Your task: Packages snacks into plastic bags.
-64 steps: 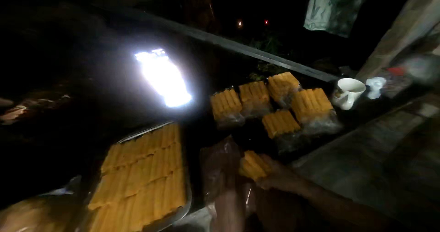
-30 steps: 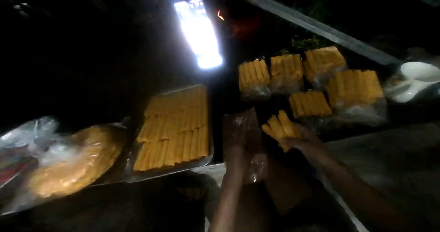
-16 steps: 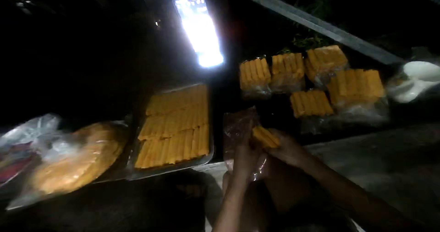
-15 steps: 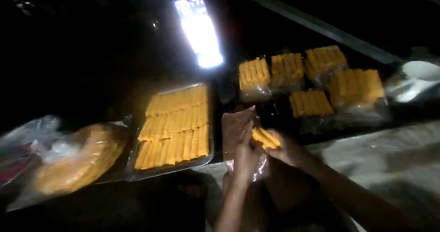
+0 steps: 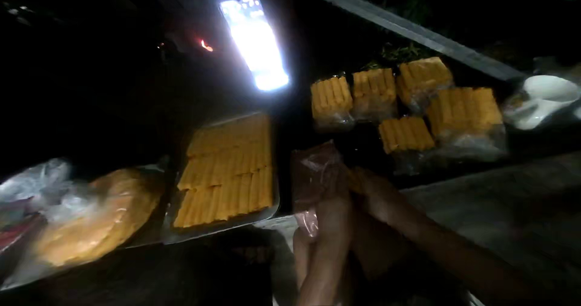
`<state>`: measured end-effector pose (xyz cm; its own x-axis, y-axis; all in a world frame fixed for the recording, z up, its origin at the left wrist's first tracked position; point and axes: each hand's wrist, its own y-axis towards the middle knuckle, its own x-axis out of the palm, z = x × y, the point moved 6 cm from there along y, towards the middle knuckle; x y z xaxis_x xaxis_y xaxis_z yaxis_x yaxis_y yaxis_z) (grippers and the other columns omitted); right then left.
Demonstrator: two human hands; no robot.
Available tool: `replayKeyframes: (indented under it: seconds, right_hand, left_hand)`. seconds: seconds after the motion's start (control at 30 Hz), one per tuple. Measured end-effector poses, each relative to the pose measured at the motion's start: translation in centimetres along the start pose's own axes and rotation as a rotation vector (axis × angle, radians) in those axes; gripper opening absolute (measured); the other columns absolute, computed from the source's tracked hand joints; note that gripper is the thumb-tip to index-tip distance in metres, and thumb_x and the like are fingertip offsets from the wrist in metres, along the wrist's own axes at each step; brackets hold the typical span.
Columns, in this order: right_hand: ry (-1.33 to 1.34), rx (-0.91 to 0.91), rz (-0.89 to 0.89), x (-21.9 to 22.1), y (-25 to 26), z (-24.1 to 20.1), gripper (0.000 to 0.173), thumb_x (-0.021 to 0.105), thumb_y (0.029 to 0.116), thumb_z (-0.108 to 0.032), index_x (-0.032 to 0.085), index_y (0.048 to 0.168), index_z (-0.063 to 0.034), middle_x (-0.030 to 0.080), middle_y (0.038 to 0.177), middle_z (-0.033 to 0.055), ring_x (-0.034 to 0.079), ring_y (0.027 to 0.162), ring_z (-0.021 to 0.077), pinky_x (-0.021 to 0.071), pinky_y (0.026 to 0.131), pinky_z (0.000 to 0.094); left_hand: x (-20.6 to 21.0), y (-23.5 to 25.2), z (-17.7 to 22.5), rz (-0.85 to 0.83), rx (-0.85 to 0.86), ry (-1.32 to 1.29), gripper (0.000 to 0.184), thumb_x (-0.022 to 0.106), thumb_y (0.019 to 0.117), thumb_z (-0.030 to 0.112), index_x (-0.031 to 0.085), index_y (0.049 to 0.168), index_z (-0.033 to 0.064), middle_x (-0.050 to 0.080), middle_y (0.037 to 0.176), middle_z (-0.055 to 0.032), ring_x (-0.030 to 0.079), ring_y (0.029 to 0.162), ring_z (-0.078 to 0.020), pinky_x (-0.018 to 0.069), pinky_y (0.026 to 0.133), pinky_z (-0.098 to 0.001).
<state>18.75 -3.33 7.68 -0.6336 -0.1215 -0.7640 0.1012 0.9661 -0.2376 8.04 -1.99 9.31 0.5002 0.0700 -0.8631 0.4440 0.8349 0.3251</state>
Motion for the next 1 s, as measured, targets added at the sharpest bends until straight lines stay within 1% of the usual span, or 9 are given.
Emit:
replayKeyframes:
  seconds: [0.1,0.27,0.4,0.47,0.53,0.57,0.7,0.8,1.0]
  right_hand:
    - [-0.069,-0.180,0.187,0.1,-0.6,-0.2,0.050,0.070,0.0893,-0.006,0.057,0.137,0.0049,0.061,0.128,0.0285,0.062,0.119,0.0436,0.0515,0.100,0.0547]
    - [-0.029,-0.207,0.196,0.2,-0.6,0.6,0.047,0.067,0.0907,-0.005,0.059,0.137,0.0040,0.061,0.133,0.0266,0.059,0.124,0.0425,0.0490,0.104,0.0538]
    - [0.176,-0.034,0.185,-1.3,0.3,2.3,0.053,0.072,0.0917,-0.017,0.058,0.137,0.0056,0.063,0.131,0.0267,0.062,0.122,0.0384,0.0475,0.106,0.0534]
    - [0.420,0.075,0.122,-1.7,0.6,3.7,0.051,0.074,0.0914,-0.019,0.060,0.136,0.0023,0.067,0.124,0.0216,0.066,0.112,0.0292,0.0524,0.099,0.0460]
    - [0.844,0.182,0.013,-0.8,0.1,4.5,0.042,0.072,0.0925,-0.010,0.060,0.130,0.0032,0.069,0.107,0.0125,0.069,0.088,0.0158,0.0598,0.078,0.0314]
    - [1.052,0.234,-0.038,0.1,-0.1,4.7,0.036,0.068,0.0944,-0.006,0.058,0.128,0.0047,0.069,0.101,0.0119,0.070,0.082,0.0163,0.0611,0.072,0.0316]
    - [1.340,0.215,-0.106,1.7,-0.2,4.4,0.024,0.051,0.0998,0.004,0.056,0.123,0.0020,0.065,0.102,0.0049,0.065,0.090,0.0106,0.0578,0.082,0.0282]
    - [1.371,0.191,-0.135,1.7,-0.3,3.8,0.032,0.045,0.1012,0.003,0.050,0.132,0.0023,0.063,0.110,0.0061,0.064,0.098,0.0103,0.0560,0.088,0.0276]
    - [1.205,0.120,0.106,2.1,-0.1,3.5,0.036,0.045,0.1060,-0.005,0.047,0.140,0.0063,0.064,0.120,0.0114,0.065,0.103,0.0098,0.0568,0.090,0.0272]
  left_hand:
    - [0.5,0.3,0.7,-0.041,0.012,0.060,0.049,0.065,0.0922,0.004,0.060,0.141,0.0022,0.062,0.141,-0.0161,0.075,0.095,-0.0335,0.0614,0.073,-0.0481]
    - [1.1,1.3,0.3,-0.270,-0.064,-0.114,0.054,0.061,0.0954,0.004,0.052,0.148,0.0046,0.058,0.146,-0.0174,0.066,0.121,-0.0359,0.0535,0.098,-0.0529]
    - [1.7,0.0,1.1,-0.069,0.168,-0.168,0.048,0.060,0.0919,-0.005,0.062,0.139,0.0028,0.061,0.144,-0.0138,0.074,0.104,-0.0314,0.0612,0.082,-0.0448]
    - [2.2,-0.8,0.2,0.000,0.243,-0.160,0.053,0.060,0.0899,-0.007,0.060,0.142,0.0035,0.060,0.146,-0.0118,0.075,0.102,-0.0290,0.0621,0.078,-0.0426]
    - [2.6,-1.5,-0.7,0.023,0.257,-0.188,0.054,0.062,0.0895,-0.005,0.058,0.143,0.0030,0.059,0.146,-0.0121,0.074,0.106,-0.0281,0.0617,0.082,-0.0427]
    - [2.8,-1.9,-0.7,0.008,0.249,-0.217,0.055,0.063,0.0890,-0.005,0.057,0.144,0.0024,0.057,0.148,-0.0128,0.073,0.106,-0.0283,0.0616,0.081,-0.0424]
    - [3.4,-2.9,0.2,-0.023,0.209,-0.365,0.048,0.059,0.0918,-0.005,0.059,0.140,-0.0025,0.056,0.148,-0.0164,0.071,0.113,-0.0270,0.0602,0.089,-0.0397]
    - [3.1,-2.8,-0.4,-0.039,0.173,-0.391,0.052,0.059,0.0903,-0.007,0.057,0.142,-0.0025,0.054,0.150,-0.0169,0.071,0.114,-0.0281,0.0599,0.089,-0.0411]
    - [3.9,-2.8,0.1,-0.039,0.187,-0.363,0.049,0.060,0.0913,-0.005,0.060,0.140,-0.0012,0.057,0.148,-0.0156,0.073,0.107,-0.0297,0.0618,0.082,-0.0440]
